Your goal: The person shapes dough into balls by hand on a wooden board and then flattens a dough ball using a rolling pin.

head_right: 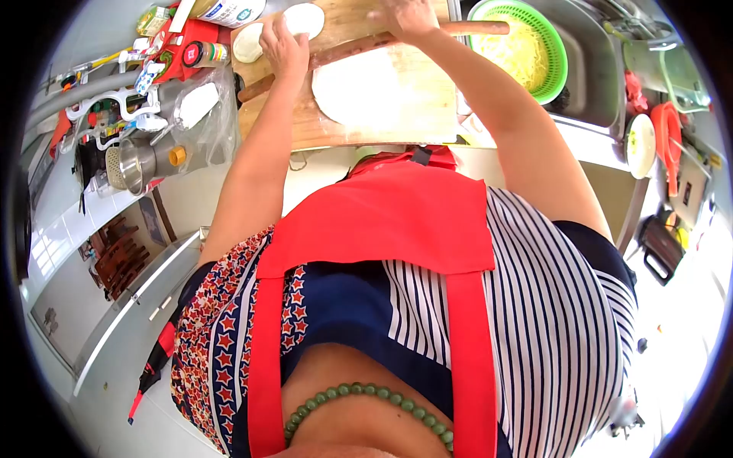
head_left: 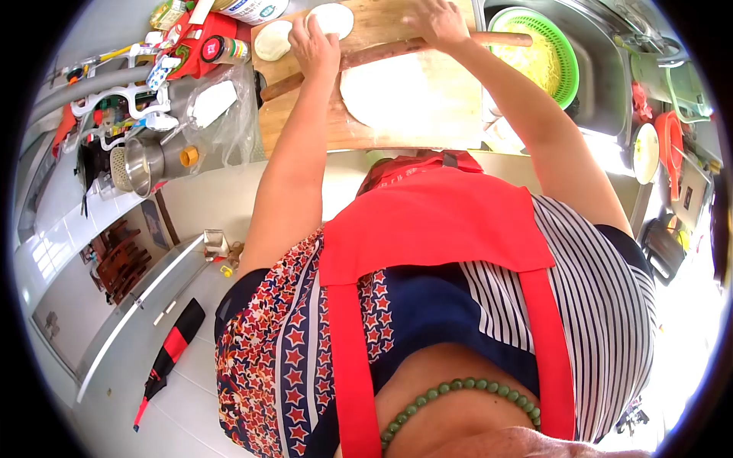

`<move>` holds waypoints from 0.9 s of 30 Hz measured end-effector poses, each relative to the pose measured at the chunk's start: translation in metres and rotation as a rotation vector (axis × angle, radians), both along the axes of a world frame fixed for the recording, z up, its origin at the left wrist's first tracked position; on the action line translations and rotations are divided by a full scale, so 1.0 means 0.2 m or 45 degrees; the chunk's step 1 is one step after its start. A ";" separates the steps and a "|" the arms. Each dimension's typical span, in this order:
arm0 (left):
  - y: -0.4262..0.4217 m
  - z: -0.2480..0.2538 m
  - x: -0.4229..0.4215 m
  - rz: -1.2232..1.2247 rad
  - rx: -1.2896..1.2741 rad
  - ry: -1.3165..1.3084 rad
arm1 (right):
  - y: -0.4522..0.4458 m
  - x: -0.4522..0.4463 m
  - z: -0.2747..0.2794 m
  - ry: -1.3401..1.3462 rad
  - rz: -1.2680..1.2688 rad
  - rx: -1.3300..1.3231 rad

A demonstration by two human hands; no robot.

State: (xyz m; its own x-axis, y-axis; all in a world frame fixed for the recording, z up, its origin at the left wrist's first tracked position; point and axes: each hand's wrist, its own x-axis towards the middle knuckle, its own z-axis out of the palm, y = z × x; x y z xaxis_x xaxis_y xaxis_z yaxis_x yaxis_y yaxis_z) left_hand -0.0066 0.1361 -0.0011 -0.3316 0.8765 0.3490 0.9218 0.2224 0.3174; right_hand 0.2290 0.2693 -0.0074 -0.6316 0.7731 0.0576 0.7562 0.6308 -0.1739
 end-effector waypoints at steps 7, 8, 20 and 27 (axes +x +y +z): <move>-0.12 -0.01 0.11 -0.034 -0.614 -0.379 | -0.39 0.30 -0.05 -0.139 0.241 0.353; -0.09 -0.02 0.08 -0.059 -0.829 -0.421 | -0.41 0.32 -0.05 0.007 0.264 0.333; -0.87 0.07 0.04 -0.225 -0.461 -0.121 | -1.26 0.37 0.10 0.094 -0.022 -0.063; -0.90 0.04 0.12 -0.143 -0.383 0.155 | -1.11 0.35 0.05 -0.106 -0.230 0.098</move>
State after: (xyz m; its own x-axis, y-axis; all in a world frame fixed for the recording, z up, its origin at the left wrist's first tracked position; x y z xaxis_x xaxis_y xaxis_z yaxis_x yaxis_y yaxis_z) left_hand 0.0178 -0.0429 0.0061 -0.1992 0.9748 0.1005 0.9730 0.1845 0.1389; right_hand 0.2981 0.0477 0.0024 -0.4883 0.8695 0.0744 0.8679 0.4928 -0.0630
